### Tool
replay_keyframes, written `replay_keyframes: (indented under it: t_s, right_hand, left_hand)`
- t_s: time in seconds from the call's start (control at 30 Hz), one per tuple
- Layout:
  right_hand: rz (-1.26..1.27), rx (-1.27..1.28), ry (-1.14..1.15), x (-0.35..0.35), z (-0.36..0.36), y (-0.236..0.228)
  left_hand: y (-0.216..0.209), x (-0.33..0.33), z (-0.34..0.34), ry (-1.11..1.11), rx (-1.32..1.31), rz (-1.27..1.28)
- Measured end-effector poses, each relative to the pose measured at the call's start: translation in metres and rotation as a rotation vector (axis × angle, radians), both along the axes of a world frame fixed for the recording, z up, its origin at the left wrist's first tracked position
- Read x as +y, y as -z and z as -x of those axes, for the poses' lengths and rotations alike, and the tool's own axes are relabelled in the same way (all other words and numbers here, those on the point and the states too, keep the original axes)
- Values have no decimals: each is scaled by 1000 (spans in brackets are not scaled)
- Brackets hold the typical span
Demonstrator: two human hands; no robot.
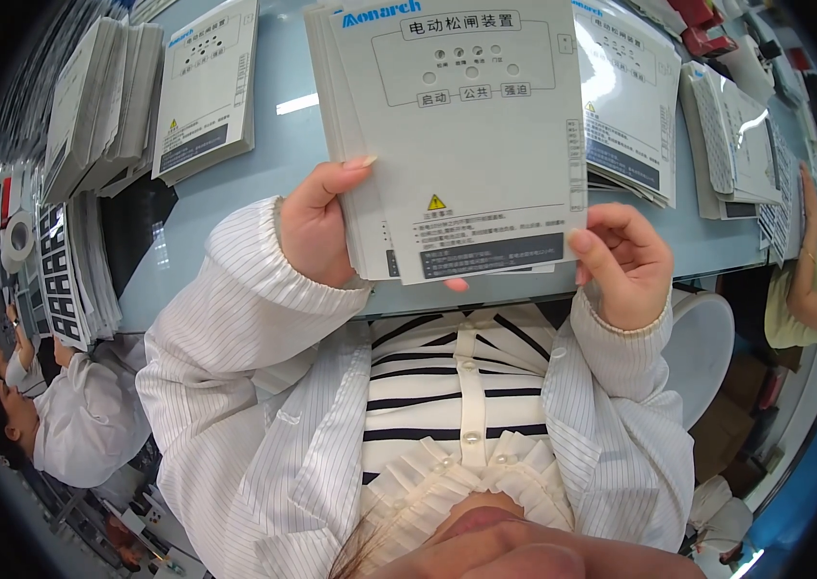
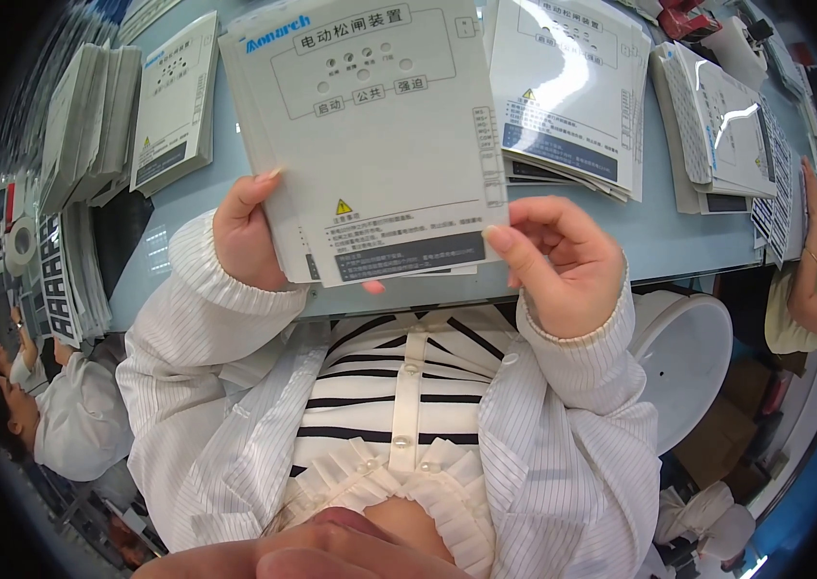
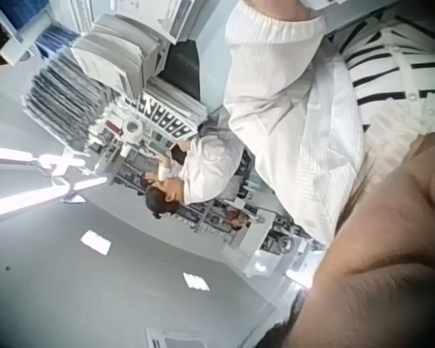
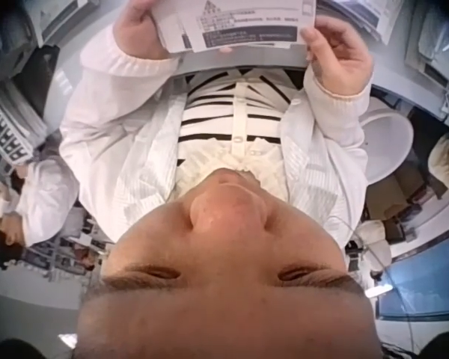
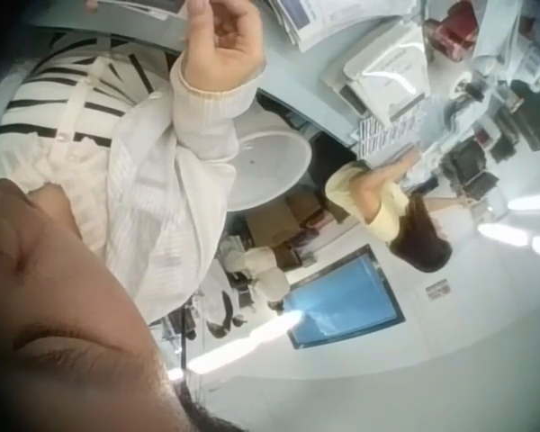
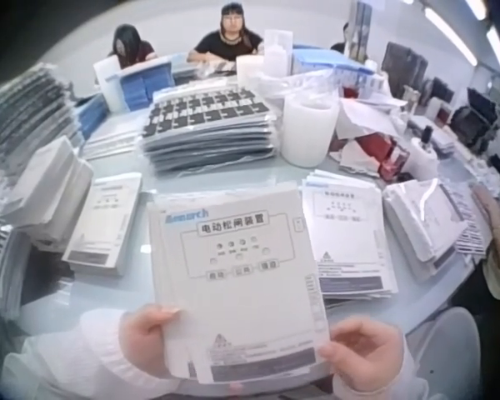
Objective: The recorder is sorting and inspecting a stack of technical manuals or device instructions at a workstation.
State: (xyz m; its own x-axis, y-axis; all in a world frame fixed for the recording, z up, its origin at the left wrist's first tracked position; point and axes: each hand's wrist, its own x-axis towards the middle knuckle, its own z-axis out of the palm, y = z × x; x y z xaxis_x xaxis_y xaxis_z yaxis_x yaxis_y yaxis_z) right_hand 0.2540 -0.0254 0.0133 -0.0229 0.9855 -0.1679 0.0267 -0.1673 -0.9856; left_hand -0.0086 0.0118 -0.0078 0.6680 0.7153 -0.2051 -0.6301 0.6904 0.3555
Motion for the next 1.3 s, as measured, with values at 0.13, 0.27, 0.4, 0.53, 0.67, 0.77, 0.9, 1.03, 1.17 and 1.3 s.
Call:
replay_keyframes:
  t_s: [0.13,0.27,0.4,0.53,0.67,0.77,0.9,1.03,1.17,1.3]
  right_hand:
    - [-151,-61,182,7,-13,-1]
    - [-332,-61,431,26,-38,7]
    - [-399,-334,591,43,-56,24]
    - [-493,-868,585,42,-46,19]
    - [-600,-730,621,32,-31,16]
    - [-382,-451,74,15,-10,4]
    - [-116,-231,-264,10,-2,0]
    - [-95,-126,-210,8,-1,7]
    - [-79,-112,-205,9,0,4]
    - [-37,-157,-260,8,-3,3]
  left_hand:
    - [1,-1,1,13,7,-54]
    - [-4,0,-4,-23,48,-21]
    - [-3,1,-6,-17,87,-18]
    - [-3,0,-4,-2,125,-59]
    - [-8,0,-5,-11,152,-29]
    - [-10,-1,-5,-22,154,0]
    - [-3,0,-2,-4,222,-18]
    - [-8,-1,-4,-11,192,7]
    - [-6,-1,-4,-1,188,-12]
    - [-3,-2,-3,4,198,-40]
